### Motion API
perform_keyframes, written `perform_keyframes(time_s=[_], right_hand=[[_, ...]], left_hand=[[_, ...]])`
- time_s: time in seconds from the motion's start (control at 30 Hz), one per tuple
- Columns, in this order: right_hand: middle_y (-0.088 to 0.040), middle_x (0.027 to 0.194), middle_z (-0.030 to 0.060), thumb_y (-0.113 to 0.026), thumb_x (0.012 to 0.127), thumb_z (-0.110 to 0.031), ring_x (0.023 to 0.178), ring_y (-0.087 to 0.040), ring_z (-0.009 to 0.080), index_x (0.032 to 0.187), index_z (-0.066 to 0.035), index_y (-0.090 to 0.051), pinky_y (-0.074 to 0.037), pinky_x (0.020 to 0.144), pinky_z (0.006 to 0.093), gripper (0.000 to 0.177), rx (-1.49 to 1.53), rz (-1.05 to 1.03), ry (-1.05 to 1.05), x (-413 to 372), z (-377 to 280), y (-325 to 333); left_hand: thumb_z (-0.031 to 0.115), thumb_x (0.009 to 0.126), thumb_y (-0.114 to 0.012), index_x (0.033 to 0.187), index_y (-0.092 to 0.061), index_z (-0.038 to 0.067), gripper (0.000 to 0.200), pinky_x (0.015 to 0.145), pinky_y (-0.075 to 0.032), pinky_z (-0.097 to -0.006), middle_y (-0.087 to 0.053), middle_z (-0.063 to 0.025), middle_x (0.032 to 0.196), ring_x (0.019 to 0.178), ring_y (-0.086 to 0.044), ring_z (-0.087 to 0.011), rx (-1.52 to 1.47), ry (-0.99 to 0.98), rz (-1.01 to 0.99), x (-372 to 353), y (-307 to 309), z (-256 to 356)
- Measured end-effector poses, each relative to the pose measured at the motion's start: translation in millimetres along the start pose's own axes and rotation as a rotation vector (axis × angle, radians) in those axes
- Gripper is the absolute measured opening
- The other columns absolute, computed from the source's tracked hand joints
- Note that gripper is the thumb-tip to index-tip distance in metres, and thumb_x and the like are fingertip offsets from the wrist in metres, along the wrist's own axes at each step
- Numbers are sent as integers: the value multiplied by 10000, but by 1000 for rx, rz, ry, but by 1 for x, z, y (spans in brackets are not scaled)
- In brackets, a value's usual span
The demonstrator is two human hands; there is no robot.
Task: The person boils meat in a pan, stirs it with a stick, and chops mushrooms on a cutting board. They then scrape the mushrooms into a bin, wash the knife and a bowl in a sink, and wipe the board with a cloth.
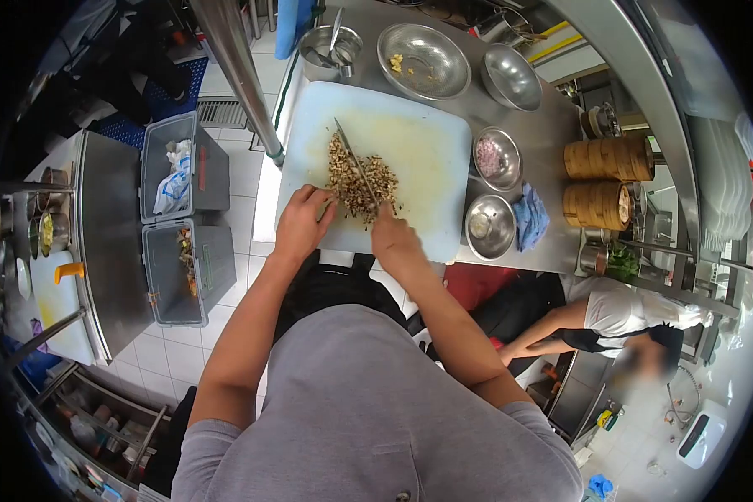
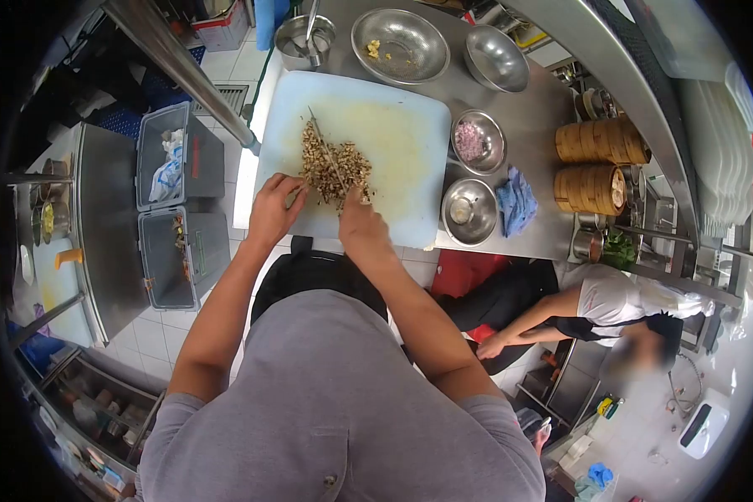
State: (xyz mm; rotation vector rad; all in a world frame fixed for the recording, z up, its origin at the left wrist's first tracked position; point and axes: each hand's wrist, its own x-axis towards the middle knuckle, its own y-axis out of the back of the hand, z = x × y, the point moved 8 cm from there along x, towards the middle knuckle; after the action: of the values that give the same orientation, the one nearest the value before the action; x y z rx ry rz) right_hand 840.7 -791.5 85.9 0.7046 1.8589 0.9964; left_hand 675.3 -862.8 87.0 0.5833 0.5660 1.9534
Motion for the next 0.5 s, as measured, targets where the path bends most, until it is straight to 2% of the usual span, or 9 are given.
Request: perform_keyframes(time_s=[0.13, 0.23, 0.37, 0.5], right_hand=[[-677, 891, 298, -444, 958, -138, 872, -676, 471, 1215, 18, -449, -540, 794, 553, 301, -3, 4, 15, 20, -9, -17], [-676, 920, 301, -437, 962, -145, 877, -674, 475, 1223, 17, -450, -540, 803, 549, 307, 11, -4, 57, 0, -24, 24], [-652, 932, 349, -423, 959, -158, 919, -634, 533, 1136, 15, -444, -501, 828, 595, 248, 55, -25, -84, 5, -5, -18], [-654, 949, 348, -416, 955, -137, 918, -638, 535, 1156, 14, -439, -503, 840, 592, 253, 64, -34, -35, 14, -10, -14]], left_hand=[[115, 869, -677, 1013, -685, 31, 167, 806, -520, -435, -640, -154, 972, 930, -629, -362, -19, 42, -21, 1, 2, -5], [118, 870, -677, 1013, -688, 30, 169, 808, -520, -433, -640, -152, 972, 926, -628, -358, -18, 43, -34, 0, 9, -5], [124, 871, -676, 1017, -689, 34, 173, 805, -521, -430, -639, -148, 970, 919, -627, -354, -17, 26, -28, -7, 10, -13], [128, 873, -674, 1021, -691, 36, 175, 808, -523, -428, -639, -148, 972, 924, -624, -354, -37, 7, -53, -10, 11, -9]])
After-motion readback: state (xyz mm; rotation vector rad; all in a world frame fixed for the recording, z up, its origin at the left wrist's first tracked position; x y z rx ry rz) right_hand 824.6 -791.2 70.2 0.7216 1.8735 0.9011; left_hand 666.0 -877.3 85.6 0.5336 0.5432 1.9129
